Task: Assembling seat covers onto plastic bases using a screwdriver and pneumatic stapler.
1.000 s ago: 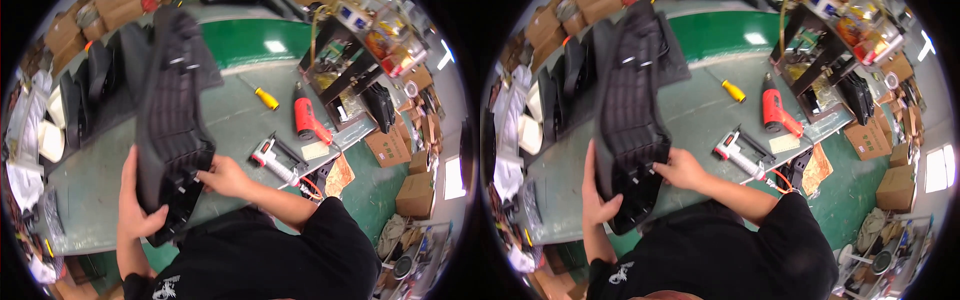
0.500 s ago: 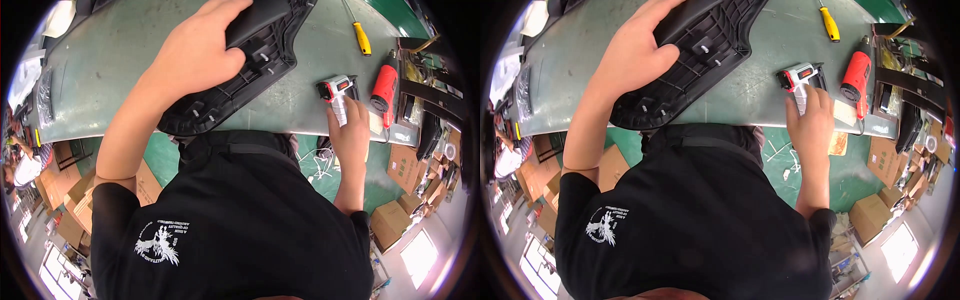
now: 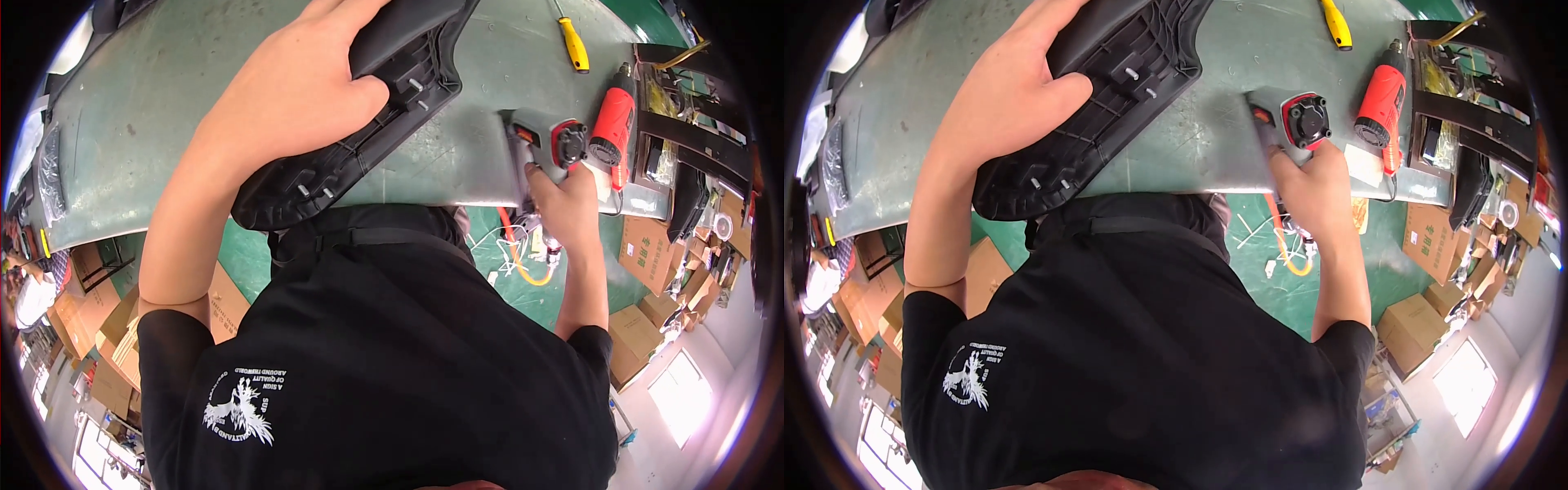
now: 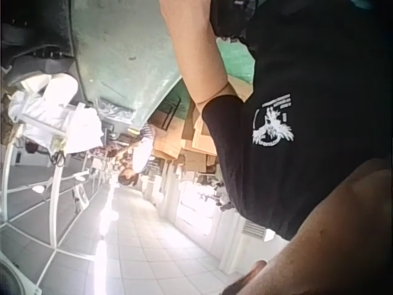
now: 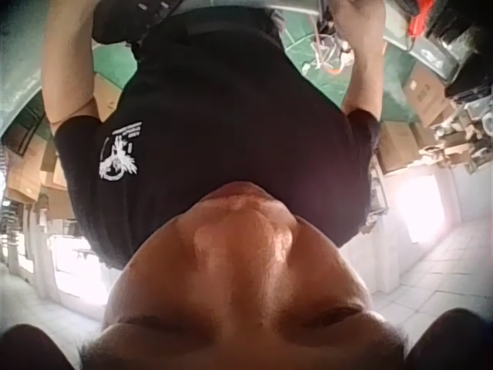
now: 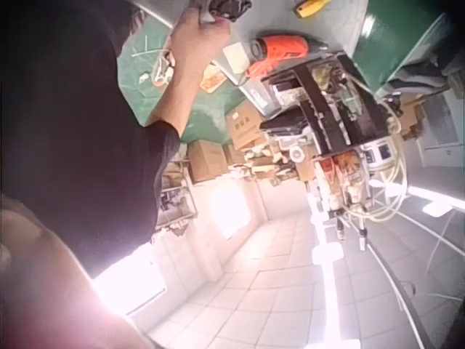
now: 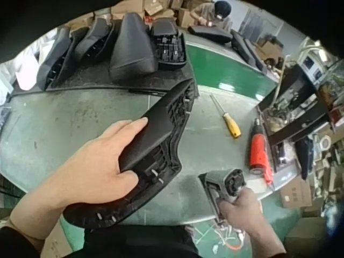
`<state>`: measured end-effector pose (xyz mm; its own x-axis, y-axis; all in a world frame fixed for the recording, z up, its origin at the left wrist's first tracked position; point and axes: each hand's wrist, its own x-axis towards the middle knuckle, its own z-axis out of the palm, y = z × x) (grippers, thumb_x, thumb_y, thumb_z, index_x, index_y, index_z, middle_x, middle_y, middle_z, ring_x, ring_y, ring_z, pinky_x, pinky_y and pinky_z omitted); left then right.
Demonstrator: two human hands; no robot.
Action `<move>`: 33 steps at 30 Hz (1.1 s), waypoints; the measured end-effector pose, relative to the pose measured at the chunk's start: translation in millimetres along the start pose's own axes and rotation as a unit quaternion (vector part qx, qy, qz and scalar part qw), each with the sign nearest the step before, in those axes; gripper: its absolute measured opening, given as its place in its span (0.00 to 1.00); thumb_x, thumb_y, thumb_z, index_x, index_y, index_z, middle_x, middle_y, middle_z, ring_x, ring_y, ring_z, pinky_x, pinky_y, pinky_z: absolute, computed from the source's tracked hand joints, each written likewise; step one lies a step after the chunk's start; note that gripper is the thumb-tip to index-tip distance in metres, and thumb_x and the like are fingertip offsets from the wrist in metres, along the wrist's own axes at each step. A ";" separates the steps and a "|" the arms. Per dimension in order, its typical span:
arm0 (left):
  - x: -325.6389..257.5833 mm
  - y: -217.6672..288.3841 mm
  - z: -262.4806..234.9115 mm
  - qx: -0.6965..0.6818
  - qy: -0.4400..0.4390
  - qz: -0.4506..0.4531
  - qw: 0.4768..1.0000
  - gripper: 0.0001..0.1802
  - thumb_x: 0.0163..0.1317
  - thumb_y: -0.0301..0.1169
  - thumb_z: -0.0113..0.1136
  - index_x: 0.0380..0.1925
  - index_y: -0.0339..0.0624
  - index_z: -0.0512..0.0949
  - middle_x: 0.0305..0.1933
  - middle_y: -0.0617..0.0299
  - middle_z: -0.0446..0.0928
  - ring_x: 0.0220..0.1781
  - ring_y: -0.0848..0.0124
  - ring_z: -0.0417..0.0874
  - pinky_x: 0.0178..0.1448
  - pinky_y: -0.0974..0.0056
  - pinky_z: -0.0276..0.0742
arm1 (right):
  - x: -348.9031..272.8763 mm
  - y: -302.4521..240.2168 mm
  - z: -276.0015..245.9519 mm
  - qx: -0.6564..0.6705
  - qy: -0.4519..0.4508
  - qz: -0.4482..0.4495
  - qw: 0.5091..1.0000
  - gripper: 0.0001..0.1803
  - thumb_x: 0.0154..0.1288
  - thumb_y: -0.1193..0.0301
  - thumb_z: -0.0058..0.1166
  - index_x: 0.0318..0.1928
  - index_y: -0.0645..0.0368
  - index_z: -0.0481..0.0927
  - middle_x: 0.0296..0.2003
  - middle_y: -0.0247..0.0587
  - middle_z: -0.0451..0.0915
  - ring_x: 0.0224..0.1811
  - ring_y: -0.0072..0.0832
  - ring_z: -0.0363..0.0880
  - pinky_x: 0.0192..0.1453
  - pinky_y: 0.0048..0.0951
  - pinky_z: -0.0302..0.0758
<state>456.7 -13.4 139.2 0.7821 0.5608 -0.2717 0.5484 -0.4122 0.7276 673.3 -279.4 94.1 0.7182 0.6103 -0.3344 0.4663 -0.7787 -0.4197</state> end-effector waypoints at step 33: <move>-10.9 -9.3 -7.8 0.006 0.040 0.069 0.997 0.45 0.57 0.30 0.60 0.78 0.29 0.66 0.69 0.36 0.74 0.66 0.38 0.81 0.70 0.50 0.77 | -6.2 -67.9 17.2 0.030 -0.176 -0.068 0.982 0.10 0.61 0.74 0.58 0.41 0.66 0.84 0.24 0.53 0.81 0.27 0.36 0.79 0.38 0.44 0.79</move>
<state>440.8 -10.1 140.3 0.8245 0.5533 -0.1184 0.4412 -0.4978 0.7467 628.3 -227.8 110.1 0.4230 0.7293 -0.5377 0.5068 -0.6823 -0.5269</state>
